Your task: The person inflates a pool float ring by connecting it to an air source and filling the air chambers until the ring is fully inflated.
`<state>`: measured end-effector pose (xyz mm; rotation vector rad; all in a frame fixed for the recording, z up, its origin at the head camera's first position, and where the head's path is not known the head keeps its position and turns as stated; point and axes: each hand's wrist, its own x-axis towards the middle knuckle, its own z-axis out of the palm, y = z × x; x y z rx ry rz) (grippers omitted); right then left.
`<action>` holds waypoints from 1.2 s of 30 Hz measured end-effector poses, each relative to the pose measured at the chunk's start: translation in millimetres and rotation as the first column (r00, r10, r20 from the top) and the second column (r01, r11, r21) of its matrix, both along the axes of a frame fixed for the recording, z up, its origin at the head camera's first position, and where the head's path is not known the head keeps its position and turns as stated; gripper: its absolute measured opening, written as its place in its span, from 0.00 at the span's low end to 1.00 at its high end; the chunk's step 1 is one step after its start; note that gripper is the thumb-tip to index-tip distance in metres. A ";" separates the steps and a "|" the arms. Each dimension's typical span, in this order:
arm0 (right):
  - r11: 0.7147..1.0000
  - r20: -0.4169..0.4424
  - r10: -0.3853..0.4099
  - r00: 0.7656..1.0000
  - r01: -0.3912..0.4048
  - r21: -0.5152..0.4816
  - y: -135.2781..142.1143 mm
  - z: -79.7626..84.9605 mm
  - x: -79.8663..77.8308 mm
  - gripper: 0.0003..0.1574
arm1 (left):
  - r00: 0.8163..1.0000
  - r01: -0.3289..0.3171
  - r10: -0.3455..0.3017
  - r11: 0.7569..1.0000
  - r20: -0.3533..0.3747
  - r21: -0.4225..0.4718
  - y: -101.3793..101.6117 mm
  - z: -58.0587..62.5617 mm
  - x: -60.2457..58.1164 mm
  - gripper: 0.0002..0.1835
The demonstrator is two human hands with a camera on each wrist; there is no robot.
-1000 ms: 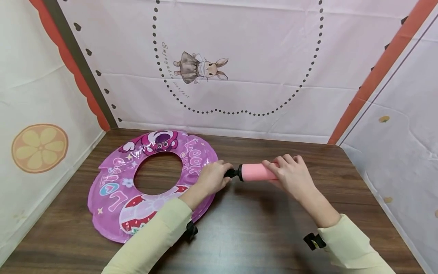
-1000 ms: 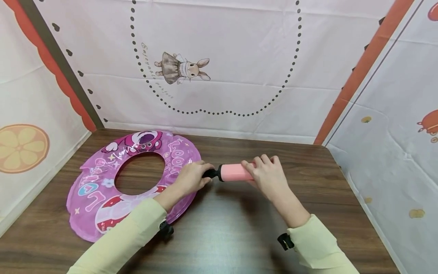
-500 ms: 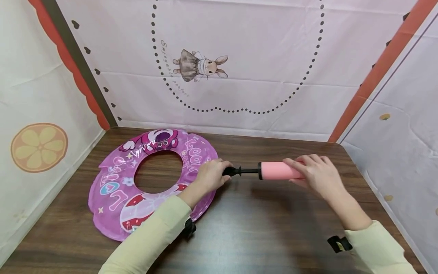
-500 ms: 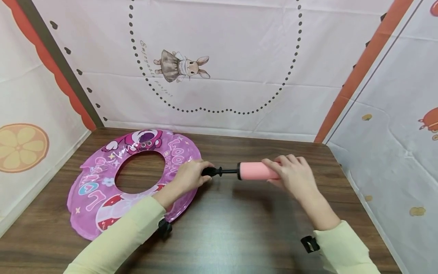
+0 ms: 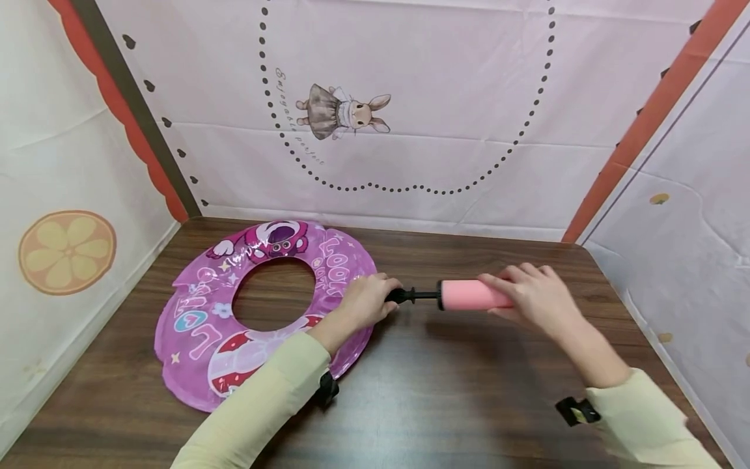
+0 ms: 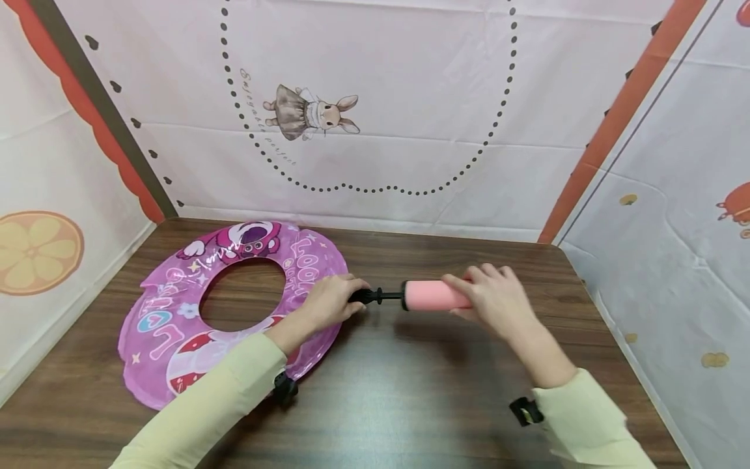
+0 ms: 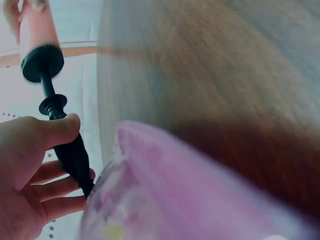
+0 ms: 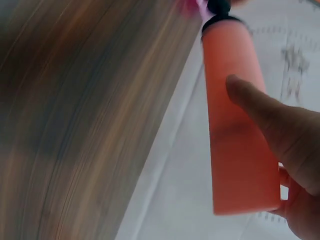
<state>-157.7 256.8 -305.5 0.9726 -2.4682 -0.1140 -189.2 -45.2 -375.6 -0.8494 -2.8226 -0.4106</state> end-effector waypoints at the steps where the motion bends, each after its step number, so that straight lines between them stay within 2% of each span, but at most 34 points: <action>1: 1.000 0.004 -0.003 1.000 0.003 0.014 -8.5 -1.2 -1.1 0.34 | 1.000 0.002 -0.002 1.000 -0.008 0.009 -0.1 -0.8 -0.1 0.18; 6: 0.999 -0.029 -0.026 0.999 0.028 0.042 -36.4 -5.3 -6.3 0.36 | 0.999 0.003 0.000 0.998 -0.041 0.057 -0.6 -2.9 -0.2 0.17; 11: 0.999 -0.053 -0.017 0.998 0.019 0.041 -39.9 -11.6 -7.3 0.36 | 0.999 0.007 -0.005 0.998 -0.034 0.061 0.7 -1.3 -0.8 0.18; 17: 0.999 -0.024 -0.045 0.999 0.046 0.016 -18.4 -13.2 -1.4 0.40 | 1.000 -0.018 0.018 0.999 0.010 0.040 0.9 2.3 -1.8 0.18; 21: 0.998 -0.002 -0.065 0.998 0.065 -0.006 3.5 -8.7 4.7 0.38 | 0.999 -0.025 0.024 0.999 0.020 0.021 -0.9 3.2 -2.4 0.18; 25: 0.995 0.011 -0.094 0.996 0.094 -0.038 29.0 -1.7 12.3 0.47 | 0.999 -0.042 0.042 0.999 0.027 0.003 -4.5 2.1 -2.0 0.18; 29: 0.991 0.013 -0.122 0.992 0.123 -0.054 47.2 4.8 19.0 0.51 | 0.999 -0.044 0.044 0.999 0.011 -0.009 -7.3 0.9 -0.6 0.18; 33: 0.994 0.005 -0.101 0.995 0.101 -0.035 37.4 3.7 19.2 0.47 | 1.000 -0.019 0.019 1.000 -0.019 -0.015 -6.3 1.1 1.4 0.18; 36: 0.997 -0.008 -0.074 0.997 0.074 -0.001 13.1 -1.8 15.0 0.37 | 0.999 0.005 -0.007 1.000 -0.054 -0.024 -3.4 1.5 3.5 0.17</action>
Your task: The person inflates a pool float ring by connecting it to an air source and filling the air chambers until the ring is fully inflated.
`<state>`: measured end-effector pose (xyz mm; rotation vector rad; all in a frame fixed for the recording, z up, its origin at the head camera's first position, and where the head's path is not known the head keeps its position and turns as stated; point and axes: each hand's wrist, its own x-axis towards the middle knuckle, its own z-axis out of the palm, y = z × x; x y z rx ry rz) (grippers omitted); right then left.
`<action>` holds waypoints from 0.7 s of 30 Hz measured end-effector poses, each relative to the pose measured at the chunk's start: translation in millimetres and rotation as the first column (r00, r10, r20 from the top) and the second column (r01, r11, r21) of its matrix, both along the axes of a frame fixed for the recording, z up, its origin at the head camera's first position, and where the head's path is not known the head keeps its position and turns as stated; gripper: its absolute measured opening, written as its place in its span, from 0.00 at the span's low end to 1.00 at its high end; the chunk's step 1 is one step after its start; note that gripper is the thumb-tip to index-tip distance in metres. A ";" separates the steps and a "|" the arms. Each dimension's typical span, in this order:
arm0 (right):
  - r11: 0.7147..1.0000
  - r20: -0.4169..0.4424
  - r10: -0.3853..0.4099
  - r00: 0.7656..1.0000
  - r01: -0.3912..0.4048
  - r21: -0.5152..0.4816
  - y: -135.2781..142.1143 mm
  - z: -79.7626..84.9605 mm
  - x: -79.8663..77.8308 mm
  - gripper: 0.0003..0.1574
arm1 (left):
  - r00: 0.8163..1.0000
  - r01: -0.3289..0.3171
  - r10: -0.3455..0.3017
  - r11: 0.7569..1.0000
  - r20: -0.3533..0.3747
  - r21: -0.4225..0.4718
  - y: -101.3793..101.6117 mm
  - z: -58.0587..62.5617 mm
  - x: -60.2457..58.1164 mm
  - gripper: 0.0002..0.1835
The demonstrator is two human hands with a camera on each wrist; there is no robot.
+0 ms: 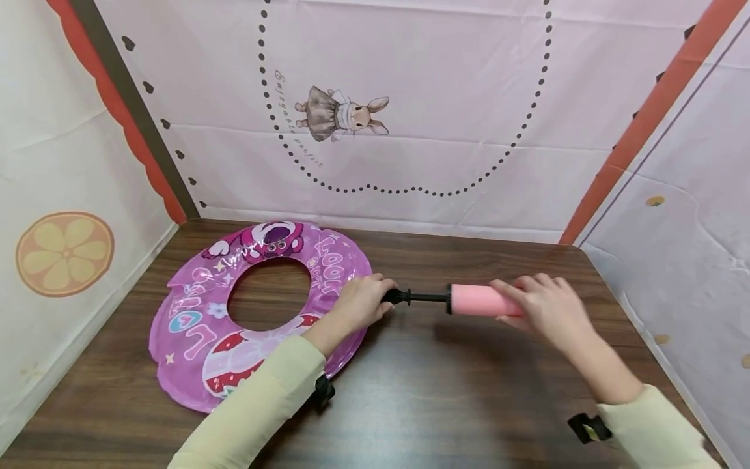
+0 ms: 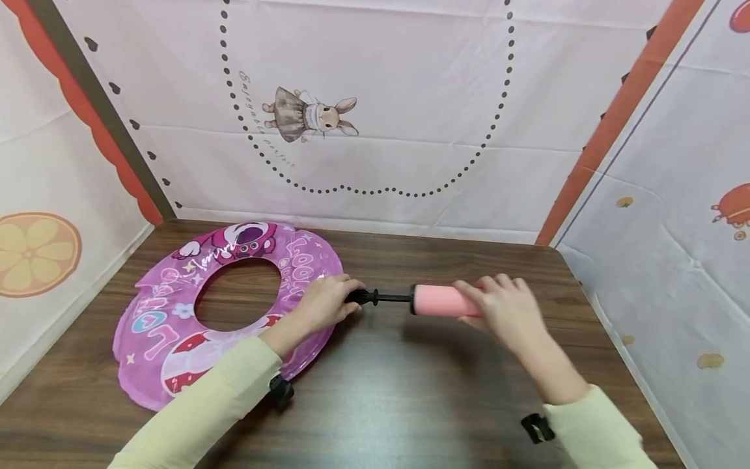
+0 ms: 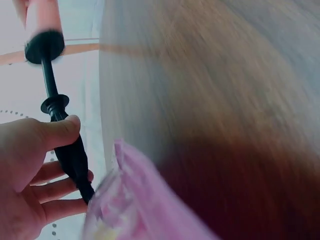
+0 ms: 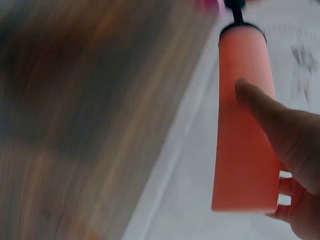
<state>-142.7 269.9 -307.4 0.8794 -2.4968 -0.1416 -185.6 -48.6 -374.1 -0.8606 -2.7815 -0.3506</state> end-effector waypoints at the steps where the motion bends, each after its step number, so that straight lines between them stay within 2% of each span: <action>1: 1.000 -0.006 0.006 1.000 -0.006 0.006 -9.2 -1.7 -2.3 0.36 | 1.000 0.006 -0.006 1.000 -0.014 -0.001 0.8 0.1 0.3 0.17; 5: 1.000 -0.048 -0.001 0.999 0.002 0.030 -40.1 -8.1 -10.1 0.38 | 0.999 0.006 -0.005 1.000 -0.043 0.010 2.5 0.9 2.7 0.16; 10: 0.999 -0.052 -0.003 0.999 0.005 0.035 -57.7 -18.5 -13.1 0.38 | 0.999 -0.005 0.005 1.000 -0.040 -0.007 1.3 -0.2 4.5 0.16; 15: 1.000 -0.026 0.010 1.000 -0.010 0.006 -51.9 -23.0 -11.9 0.38 | 1.000 0.001 -0.001 1.000 -0.014 0.002 0.6 -0.9 3.7 0.17; 21: 0.999 0.008 0.023 1.000 -0.022 -0.044 -24.6 -16.6 -8.7 0.39 | 1.000 -0.012 0.012 1.000 0.003 -0.019 0.3 3.4 1.4 0.17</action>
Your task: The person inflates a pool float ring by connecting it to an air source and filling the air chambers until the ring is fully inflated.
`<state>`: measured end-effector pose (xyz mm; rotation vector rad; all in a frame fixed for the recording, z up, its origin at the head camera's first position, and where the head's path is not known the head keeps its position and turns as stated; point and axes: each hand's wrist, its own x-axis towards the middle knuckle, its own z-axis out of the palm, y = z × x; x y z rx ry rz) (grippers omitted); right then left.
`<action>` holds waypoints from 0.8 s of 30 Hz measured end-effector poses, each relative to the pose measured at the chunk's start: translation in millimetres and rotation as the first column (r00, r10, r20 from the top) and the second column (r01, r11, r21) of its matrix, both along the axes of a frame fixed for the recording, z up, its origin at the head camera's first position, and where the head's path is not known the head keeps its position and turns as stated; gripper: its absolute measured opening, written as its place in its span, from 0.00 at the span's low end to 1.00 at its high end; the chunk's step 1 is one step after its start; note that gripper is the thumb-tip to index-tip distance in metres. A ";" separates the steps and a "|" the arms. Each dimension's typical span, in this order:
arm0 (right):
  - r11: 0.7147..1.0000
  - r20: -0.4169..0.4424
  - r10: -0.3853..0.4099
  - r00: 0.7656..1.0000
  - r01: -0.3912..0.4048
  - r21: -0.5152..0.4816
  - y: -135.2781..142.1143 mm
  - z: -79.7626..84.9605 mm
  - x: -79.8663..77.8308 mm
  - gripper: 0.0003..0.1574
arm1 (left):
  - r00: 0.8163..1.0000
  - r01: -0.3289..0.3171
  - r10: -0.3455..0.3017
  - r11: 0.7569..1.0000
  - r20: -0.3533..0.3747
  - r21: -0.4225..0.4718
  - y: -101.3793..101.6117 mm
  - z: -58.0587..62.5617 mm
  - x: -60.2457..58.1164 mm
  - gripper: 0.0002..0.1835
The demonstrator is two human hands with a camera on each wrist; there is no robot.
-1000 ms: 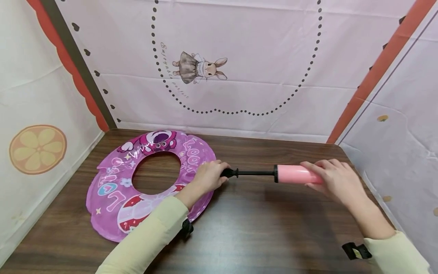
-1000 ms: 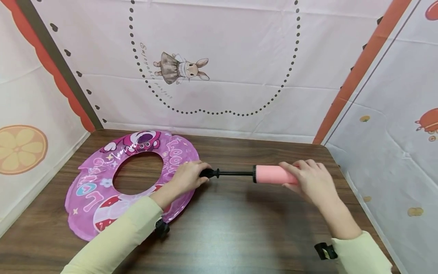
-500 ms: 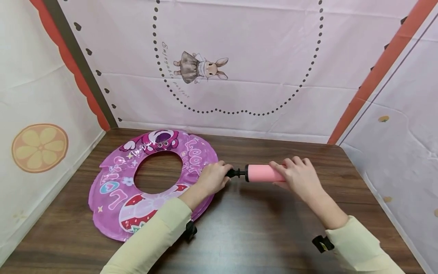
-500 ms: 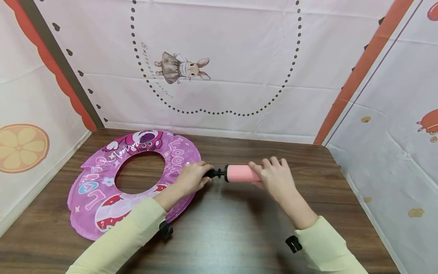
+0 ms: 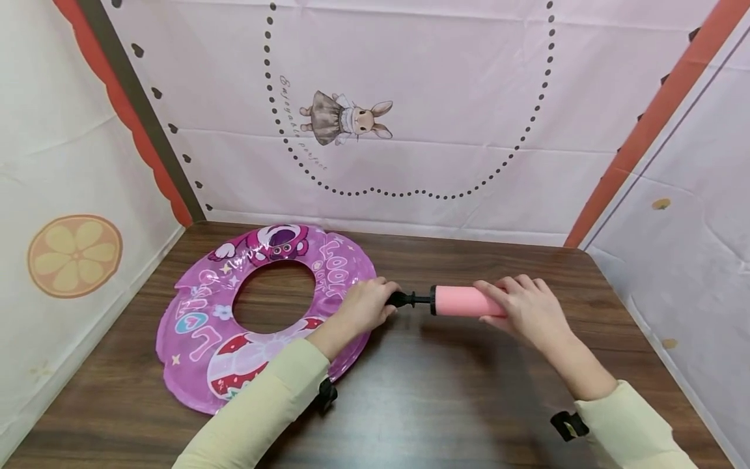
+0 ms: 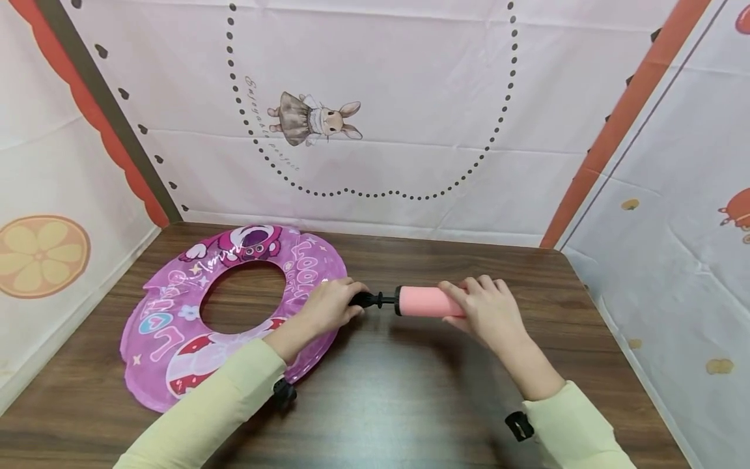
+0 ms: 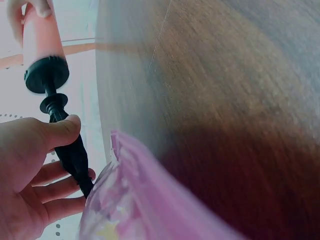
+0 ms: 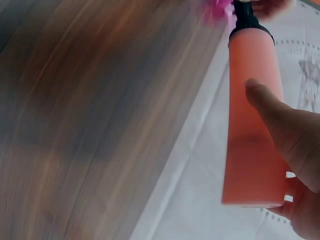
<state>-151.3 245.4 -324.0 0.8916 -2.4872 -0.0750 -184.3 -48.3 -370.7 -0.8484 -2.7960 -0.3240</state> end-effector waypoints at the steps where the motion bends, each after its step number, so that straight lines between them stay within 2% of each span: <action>1: 1.000 0.010 -0.003 1.000 0.003 -0.004 5.8 1.5 0.9 0.38 | 1.000 0.000 0.000 1.000 -0.002 -0.006 -0.2 0.3 -0.4 0.18; 4: 1.000 0.033 -0.020 0.999 0.021 -0.017 24.5 6.6 4.6 0.39 | 1.000 -0.004 0.004 1.000 -0.002 -0.007 -3.3 -0.5 -1.3 0.18; 7: 0.998 0.034 -0.051 0.998 0.052 -0.033 44.3 11.3 8.1 0.50 | 1.000 -0.013 0.013 1.000 -0.007 -0.003 -7.7 -2.1 -1.5 0.17; 11: 0.996 0.016 -0.073 0.997 0.074 -0.042 52.9 13.9 8.3 0.51 | 0.998 -0.009 0.010 1.000 -0.061 0.011 -10.3 -4.9 -1.9 0.17; 17: 1.000 0.003 -0.010 1.000 0.010 0.004 13.7 5.8 0.6 0.35 | 0.995 0.023 -0.023 1.000 -0.100 -0.001 -3.7 -6.8 -1.3 0.17; 24: 0.996 0.007 -0.059 0.998 0.059 0.066 -24.1 2.6 -4.2 0.37 | 0.995 0.035 -0.037 0.999 -0.096 -0.014 2.2 -2.1 3.0 0.17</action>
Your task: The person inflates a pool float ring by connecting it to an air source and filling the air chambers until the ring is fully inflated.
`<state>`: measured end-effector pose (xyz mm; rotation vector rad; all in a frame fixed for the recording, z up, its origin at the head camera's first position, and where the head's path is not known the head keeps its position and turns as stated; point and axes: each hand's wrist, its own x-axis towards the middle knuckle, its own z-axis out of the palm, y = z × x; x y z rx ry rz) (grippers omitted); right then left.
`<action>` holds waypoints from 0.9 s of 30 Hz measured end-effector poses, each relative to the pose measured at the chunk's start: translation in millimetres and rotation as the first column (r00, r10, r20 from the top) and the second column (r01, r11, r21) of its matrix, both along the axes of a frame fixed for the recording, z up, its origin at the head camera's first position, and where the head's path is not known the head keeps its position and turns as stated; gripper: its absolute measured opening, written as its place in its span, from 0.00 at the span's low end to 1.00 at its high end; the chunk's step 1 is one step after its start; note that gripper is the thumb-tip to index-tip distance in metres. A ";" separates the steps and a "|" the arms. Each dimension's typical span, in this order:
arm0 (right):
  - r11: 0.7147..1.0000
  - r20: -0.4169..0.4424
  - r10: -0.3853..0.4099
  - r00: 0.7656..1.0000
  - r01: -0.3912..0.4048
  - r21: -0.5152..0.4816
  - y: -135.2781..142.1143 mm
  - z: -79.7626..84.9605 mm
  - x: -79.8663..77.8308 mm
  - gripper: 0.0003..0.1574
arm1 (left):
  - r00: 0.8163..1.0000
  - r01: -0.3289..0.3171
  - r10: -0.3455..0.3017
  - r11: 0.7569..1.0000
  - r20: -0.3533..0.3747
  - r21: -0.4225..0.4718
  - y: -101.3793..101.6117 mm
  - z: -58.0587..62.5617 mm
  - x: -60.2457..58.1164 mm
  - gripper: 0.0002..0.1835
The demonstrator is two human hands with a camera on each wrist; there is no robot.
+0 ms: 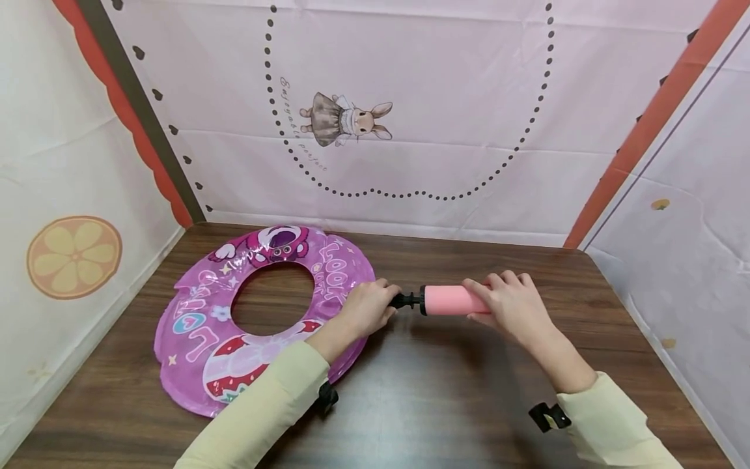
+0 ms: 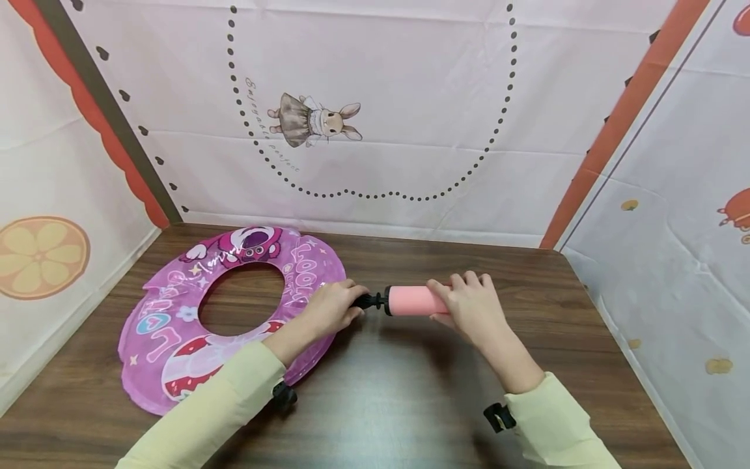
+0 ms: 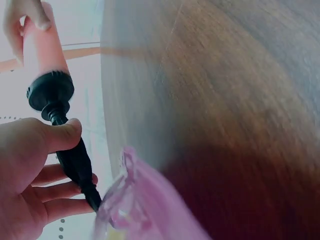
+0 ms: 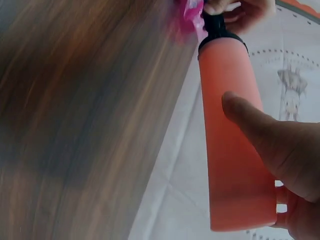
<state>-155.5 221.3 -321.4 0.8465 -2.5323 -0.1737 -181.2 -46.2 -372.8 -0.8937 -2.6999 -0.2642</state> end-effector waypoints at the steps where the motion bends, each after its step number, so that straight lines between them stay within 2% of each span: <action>1: 1.000 -0.007 0.001 1.000 -0.001 0.006 -3.5 -1.6 -0.2 0.37 | 1.000 0.000 0.000 1.000 0.003 -0.002 0.2 -0.4 0.7 0.17; 6: 1.000 -0.061 0.021 0.998 -0.022 -0.012 -10.2 -8.7 0.7 0.38 | 1.000 -0.001 0.001 1.000 0.030 0.007 -0.9 -3.1 1.6 0.17; 11: 0.997 -0.090 0.044 0.995 -0.049 -0.053 0.0 -3.5 1.0 0.39 | 0.997 -0.004 -0.001 0.998 0.082 0.062 -3.0 -3.2 0.4 0.17; 17: 0.998 -0.053 0.053 0.997 -0.055 -0.038 29.9 3.2 4.1 0.39 | 0.993 -0.033 0.030 0.999 0.113 0.032 -5.4 -5.0 -1.1 0.17; 23: 0.997 -0.041 -0.002 0.999 -0.001 -0.080 67.9 13.8 10.5 0.42 | 0.993 -0.060 0.054 0.997 0.107 0.053 -8.7 -8.1 -1.1 0.17; 27: 0.996 -0.033 -0.020 0.999 0.017 -0.083 77.2 17.5 13.4 0.44 | 0.994 -0.068 0.062 0.996 0.094 0.064 -9.4 -9.5 -1.2 0.17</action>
